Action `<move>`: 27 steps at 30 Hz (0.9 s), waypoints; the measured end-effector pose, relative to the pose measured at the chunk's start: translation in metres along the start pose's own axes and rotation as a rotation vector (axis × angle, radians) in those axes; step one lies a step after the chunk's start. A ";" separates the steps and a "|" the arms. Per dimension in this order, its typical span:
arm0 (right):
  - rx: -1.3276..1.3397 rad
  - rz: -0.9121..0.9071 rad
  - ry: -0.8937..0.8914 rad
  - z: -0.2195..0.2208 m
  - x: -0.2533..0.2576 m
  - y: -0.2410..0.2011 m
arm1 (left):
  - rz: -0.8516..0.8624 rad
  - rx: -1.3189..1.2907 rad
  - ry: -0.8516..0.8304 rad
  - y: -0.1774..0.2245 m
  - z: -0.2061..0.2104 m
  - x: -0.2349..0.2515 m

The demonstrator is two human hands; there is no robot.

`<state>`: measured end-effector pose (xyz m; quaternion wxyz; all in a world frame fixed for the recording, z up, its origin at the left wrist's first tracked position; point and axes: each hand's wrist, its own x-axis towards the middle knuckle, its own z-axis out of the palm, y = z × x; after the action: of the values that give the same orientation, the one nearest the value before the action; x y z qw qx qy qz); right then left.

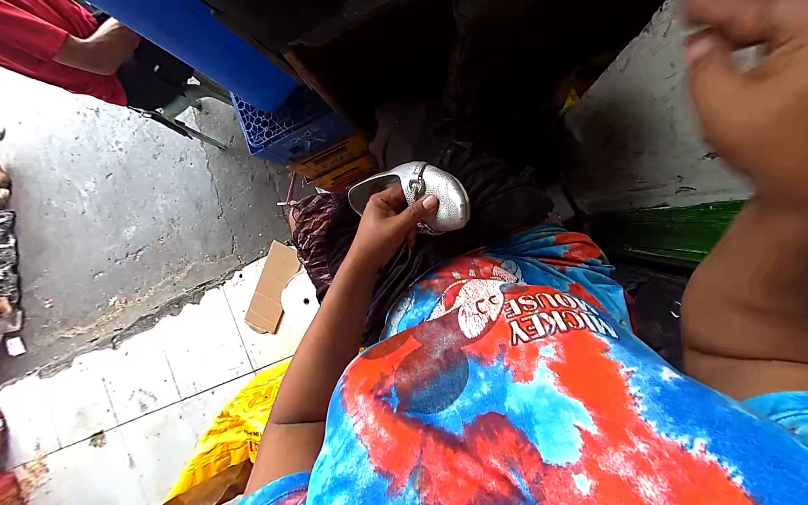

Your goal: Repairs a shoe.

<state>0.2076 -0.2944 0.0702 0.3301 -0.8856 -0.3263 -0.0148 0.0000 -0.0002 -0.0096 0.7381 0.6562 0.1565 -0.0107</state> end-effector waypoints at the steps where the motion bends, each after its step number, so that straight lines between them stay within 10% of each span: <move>1: 0.046 -0.049 -0.037 0.012 -0.003 -0.025 | 0.013 0.042 0.005 -0.002 0.001 0.000; 12: 0.495 -0.116 -0.300 0.129 -0.045 -0.080 | 0.371 0.484 0.032 -0.017 -0.037 -0.003; 27: 0.381 -0.135 -0.243 0.122 -0.040 -0.072 | 0.111 0.848 0.367 -0.014 -0.115 -0.088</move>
<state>0.1108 -0.2036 0.0065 0.4476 -0.7789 -0.4191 0.1318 -0.1115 0.0927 -0.0118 0.3641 0.8985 0.2309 0.0823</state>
